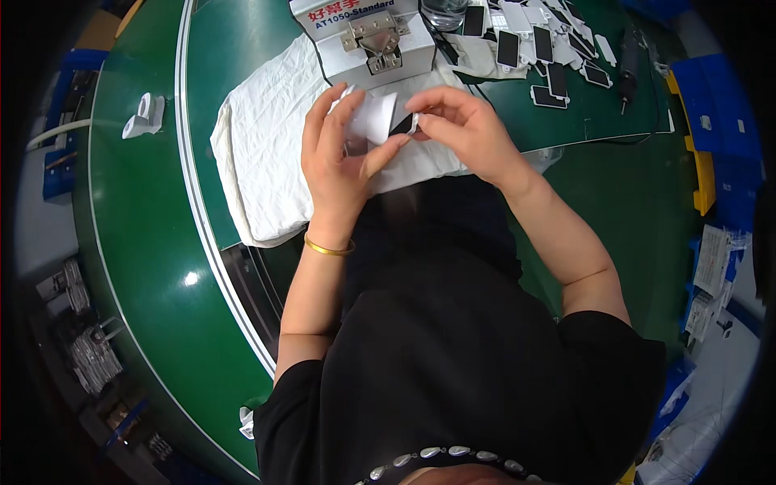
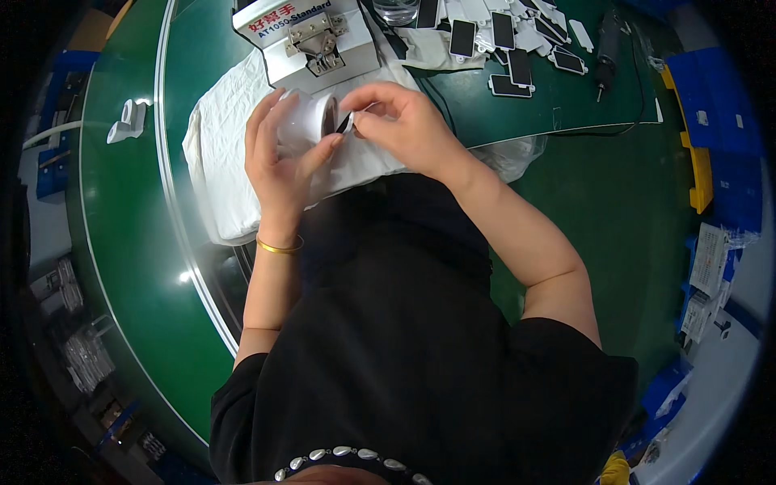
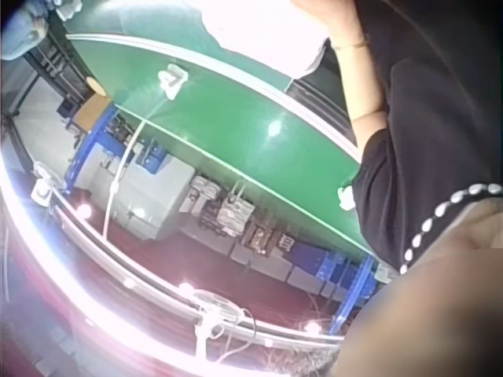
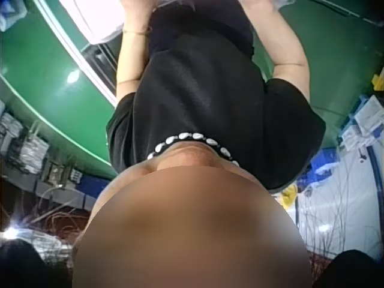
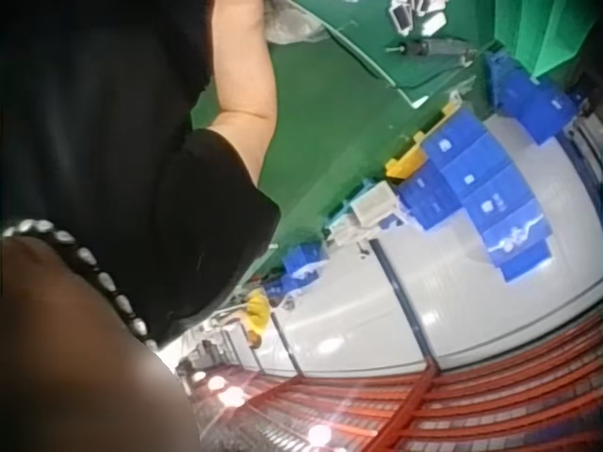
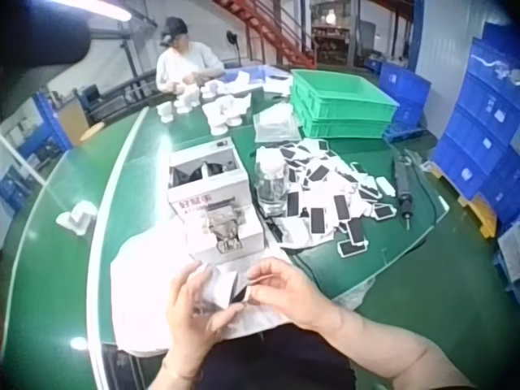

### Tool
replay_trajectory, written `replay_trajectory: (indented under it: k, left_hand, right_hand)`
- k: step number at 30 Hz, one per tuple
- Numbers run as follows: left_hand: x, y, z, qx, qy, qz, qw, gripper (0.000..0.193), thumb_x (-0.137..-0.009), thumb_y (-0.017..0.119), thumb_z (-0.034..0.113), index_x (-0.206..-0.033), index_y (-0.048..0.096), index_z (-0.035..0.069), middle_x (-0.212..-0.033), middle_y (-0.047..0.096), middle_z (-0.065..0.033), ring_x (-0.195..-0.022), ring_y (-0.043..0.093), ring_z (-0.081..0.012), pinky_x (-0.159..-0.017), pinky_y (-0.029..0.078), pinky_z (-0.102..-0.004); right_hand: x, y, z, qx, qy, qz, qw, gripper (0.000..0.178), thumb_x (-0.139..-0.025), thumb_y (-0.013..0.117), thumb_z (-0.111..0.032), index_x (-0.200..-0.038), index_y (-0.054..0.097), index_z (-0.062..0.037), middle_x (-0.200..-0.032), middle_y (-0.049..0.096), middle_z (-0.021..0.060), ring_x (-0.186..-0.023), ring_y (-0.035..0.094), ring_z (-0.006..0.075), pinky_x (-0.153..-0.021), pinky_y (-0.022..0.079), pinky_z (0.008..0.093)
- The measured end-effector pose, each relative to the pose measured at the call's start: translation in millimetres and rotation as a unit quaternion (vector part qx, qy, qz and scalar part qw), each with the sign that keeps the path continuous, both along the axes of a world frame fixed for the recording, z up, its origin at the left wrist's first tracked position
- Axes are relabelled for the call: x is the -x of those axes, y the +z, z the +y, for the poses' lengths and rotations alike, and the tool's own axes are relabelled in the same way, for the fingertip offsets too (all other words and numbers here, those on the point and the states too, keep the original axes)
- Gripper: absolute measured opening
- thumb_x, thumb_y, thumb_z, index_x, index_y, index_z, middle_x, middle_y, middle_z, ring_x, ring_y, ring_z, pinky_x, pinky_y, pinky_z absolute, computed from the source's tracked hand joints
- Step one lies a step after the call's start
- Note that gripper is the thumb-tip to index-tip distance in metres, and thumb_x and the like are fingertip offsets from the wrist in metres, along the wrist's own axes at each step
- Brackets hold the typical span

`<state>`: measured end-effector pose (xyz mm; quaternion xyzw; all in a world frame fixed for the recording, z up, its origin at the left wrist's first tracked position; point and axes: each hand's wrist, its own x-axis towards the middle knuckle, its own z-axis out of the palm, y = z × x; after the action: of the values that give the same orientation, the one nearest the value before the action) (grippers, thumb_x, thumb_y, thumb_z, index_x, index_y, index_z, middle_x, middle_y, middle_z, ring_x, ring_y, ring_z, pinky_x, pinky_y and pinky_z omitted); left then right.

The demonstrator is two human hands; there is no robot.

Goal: Assembling white plastic casings by fitting internal parts, using a power screwdriver, and wiping them clean.

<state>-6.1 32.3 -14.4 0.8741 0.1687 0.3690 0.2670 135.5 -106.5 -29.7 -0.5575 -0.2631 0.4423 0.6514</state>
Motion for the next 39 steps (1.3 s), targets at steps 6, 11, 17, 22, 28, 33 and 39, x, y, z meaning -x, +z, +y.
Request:
replay_trajectory:
  k: [6,11,17,22,28,33,39]
  left_hand:
    - [-0.4,5.5,10.8,-0.009,0.004,0.006,1.0,0.062,-0.065,0.091,0.024,-0.118,0.065,0.006,-0.128,0.059,-0.0131,-0.106,0.063,-0.0257,-0.07,0.056,-0.0294]
    - [20.4,27.4,18.0,0.128,0.047,-0.046,0.99,0.062,-0.069,0.09,0.015,-0.123,0.062,0.002,-0.132,0.055,-0.0152,-0.111,0.06,-0.0246,-0.082,0.056,-0.0332]
    - [19.7,43.3,7.1,0.16,0.008,-0.074,0.984,0.061,-0.073,0.087,0.01,-0.126,0.058,0.0,-0.134,0.052,-0.0141,-0.12,0.054,-0.0225,-0.096,0.051,-0.0338]
    - [20.3,52.4,-6.1,0.258,-0.028,-0.056,0.964,0.058,-0.075,0.084,0.007,-0.126,0.057,-0.002,-0.136,0.051,-0.0136,-0.119,0.054,-0.0223,-0.099,0.05,-0.0342]
    - [20.6,52.5,-19.4,0.398,-0.065,-0.055,0.913,0.059,-0.079,0.078,-0.001,-0.131,0.052,-0.005,-0.133,0.054,-0.0116,-0.119,0.054,-0.0194,-0.102,0.045,-0.0325]
    - [26.8,47.1,-24.8,0.425,-0.105,-0.061,0.897,0.058,-0.081,0.075,0.0,-0.132,0.05,-0.007,-0.134,0.054,-0.0126,-0.121,0.053,-0.0196,-0.105,0.041,-0.0329]
    - [31.5,51.5,-34.8,0.447,-0.124,-0.013,0.886,0.042,-0.093,0.063,0.01,-0.131,0.054,-0.004,-0.138,0.051,-0.0161,-0.127,0.049,-0.0233,-0.107,0.037,-0.0354]
  right_hand:
    - [-7.3,12.7,-15.8,-0.02,0.018,-0.433,0.901,0.021,-0.085,0.068,-0.001,-0.105,0.071,-0.0044,-0.101,0.065,0.0087,-0.091,0.064,0.0207,-0.08,0.051,0.0301]
    - [-37.9,41.7,-66.5,-0.003,-0.242,-0.516,0.822,0.017,-0.082,0.072,0.0,-0.099,0.071,-0.0028,-0.099,0.069,0.0081,-0.09,0.065,0.0196,-0.079,0.051,0.0312]
    - [-36.2,-4.8,-107.9,0.081,-0.199,-0.589,0.779,0.017,-0.081,0.073,0.001,-0.098,0.071,-0.0026,-0.092,0.069,0.0091,-0.083,0.064,0.0252,-0.073,0.051,0.0329]
    - [-39.4,-12.5,-104.2,0.121,-0.187,-0.598,0.77,0.017,-0.085,0.07,-0.001,-0.101,0.072,-0.0041,-0.089,0.066,0.0077,-0.079,0.062,0.0217,-0.072,0.049,0.0277]
    - [-27.7,42.5,-101.1,0.035,-0.201,-0.031,0.978,0.031,-0.09,0.067,0.001,-0.121,0.061,0.0025,-0.093,0.066,0.0031,-0.084,0.061,0.0075,-0.076,0.049,0.0217]
    - [-15.6,61.0,-101.1,0.0,-0.177,-0.016,0.984,0.034,-0.088,0.068,0.004,-0.12,0.059,0.0012,-0.095,0.067,0.0043,-0.084,0.062,0.0081,-0.076,0.048,0.0204]
    - [5.8,63.6,-106.0,-0.055,-0.121,-0.014,0.991,0.033,-0.088,0.068,0.004,-0.119,0.059,0.0014,-0.096,0.068,0.0059,-0.083,0.062,0.008,-0.074,0.048,0.021]
